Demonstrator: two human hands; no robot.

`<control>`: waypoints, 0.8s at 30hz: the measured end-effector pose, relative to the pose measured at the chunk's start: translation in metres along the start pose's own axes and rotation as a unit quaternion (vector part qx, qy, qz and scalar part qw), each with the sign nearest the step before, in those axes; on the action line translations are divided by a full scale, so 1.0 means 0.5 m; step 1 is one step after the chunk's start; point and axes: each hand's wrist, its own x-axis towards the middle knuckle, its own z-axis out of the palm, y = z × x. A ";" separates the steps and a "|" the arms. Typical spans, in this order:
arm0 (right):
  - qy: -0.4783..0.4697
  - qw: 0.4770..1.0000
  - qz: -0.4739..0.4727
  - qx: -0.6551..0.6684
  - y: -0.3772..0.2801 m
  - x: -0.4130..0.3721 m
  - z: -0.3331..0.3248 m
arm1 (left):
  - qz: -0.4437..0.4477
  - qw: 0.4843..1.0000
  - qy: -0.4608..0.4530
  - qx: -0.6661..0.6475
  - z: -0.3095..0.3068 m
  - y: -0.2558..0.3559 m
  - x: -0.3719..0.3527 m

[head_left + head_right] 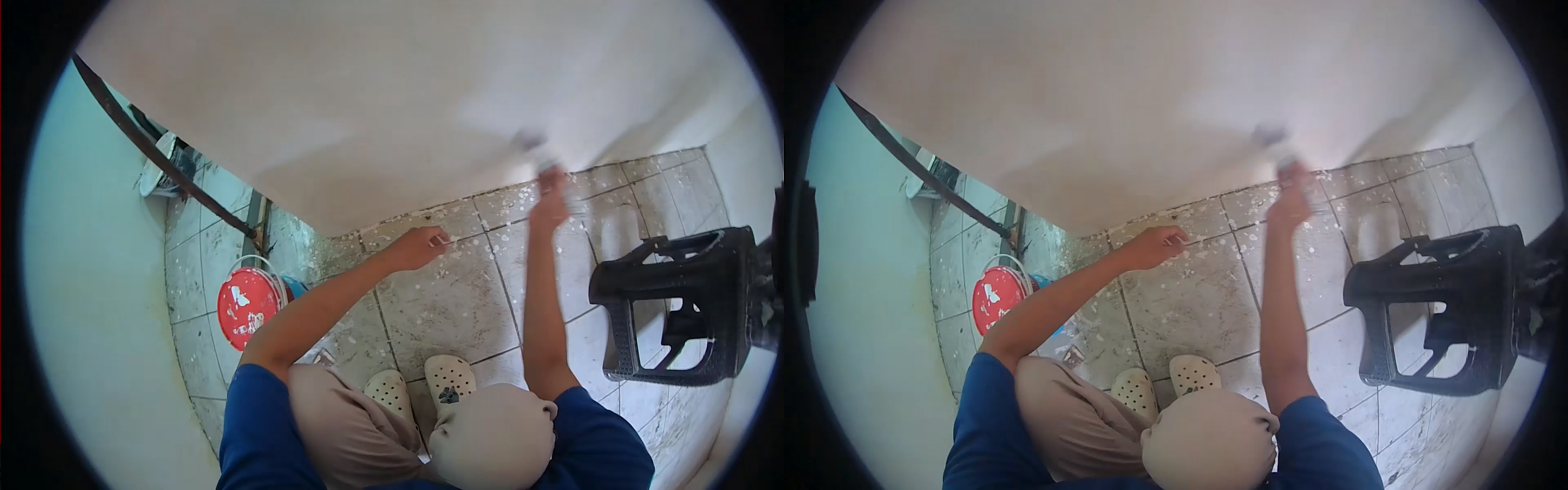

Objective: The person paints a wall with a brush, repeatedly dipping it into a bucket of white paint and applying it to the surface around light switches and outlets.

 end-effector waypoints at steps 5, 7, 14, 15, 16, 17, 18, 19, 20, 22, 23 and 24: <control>0.080 0.990 0.098 -0.061 0.112 -0.003 -0.195 | -0.038 0.997 -0.002 -0.062 -0.016 0.012 -0.047; 0.060 0.997 0.050 0.010 0.040 0.009 -0.149 | -0.070 0.995 -0.020 -0.064 -0.018 0.025 -0.072; 0.061 0.995 0.076 -0.013 0.060 0.090 -0.103 | -0.035 0.999 -0.018 -0.024 -0.035 0.028 -0.063; 0.052 0.995 0.079 -0.016 0.053 0.088 -0.126 | -0.037 0.999 -0.012 -0.029 -0.035 0.029 -0.066; 0.045 0.995 0.085 -0.024 0.043 0.085 -0.142 | -0.043 0.998 -0.007 -0.037 -0.034 0.028 -0.066; 0.064 0.996 0.061 0.008 0.038 0.089 -0.153 | -0.050 0.998 -0.010 -0.042 -0.032 0.024 -0.064; 0.059 0.997 0.051 0.028 0.020 0.082 -0.143 | -0.060 0.997 -0.013 -0.048 -0.028 0.017 -0.063; 0.055 0.996 0.042 0.048 -0.001 0.070 -0.126 | -0.071 0.996 -0.017 -0.055 -0.020 0.011 -0.066; 0.051 0.996 0.031 0.070 -0.009 0.064 -0.112 | -0.073 0.996 -0.021 -0.052 -0.015 0.010 -0.063; 0.053 0.997 0.047 0.016 0.055 0.067 -0.111 | -0.072 0.996 -0.030 -0.042 -0.012 0.016 -0.051; 0.077 0.994 0.074 0.005 0.073 0.068 -0.123 | -0.062 0.997 -0.029 -0.040 -0.011 0.023 -0.047; 0.099 0.990 0.099 -0.005 0.070 0.060 -0.120 | -0.050 0.998 -0.027 -0.038 -0.011 0.031 -0.042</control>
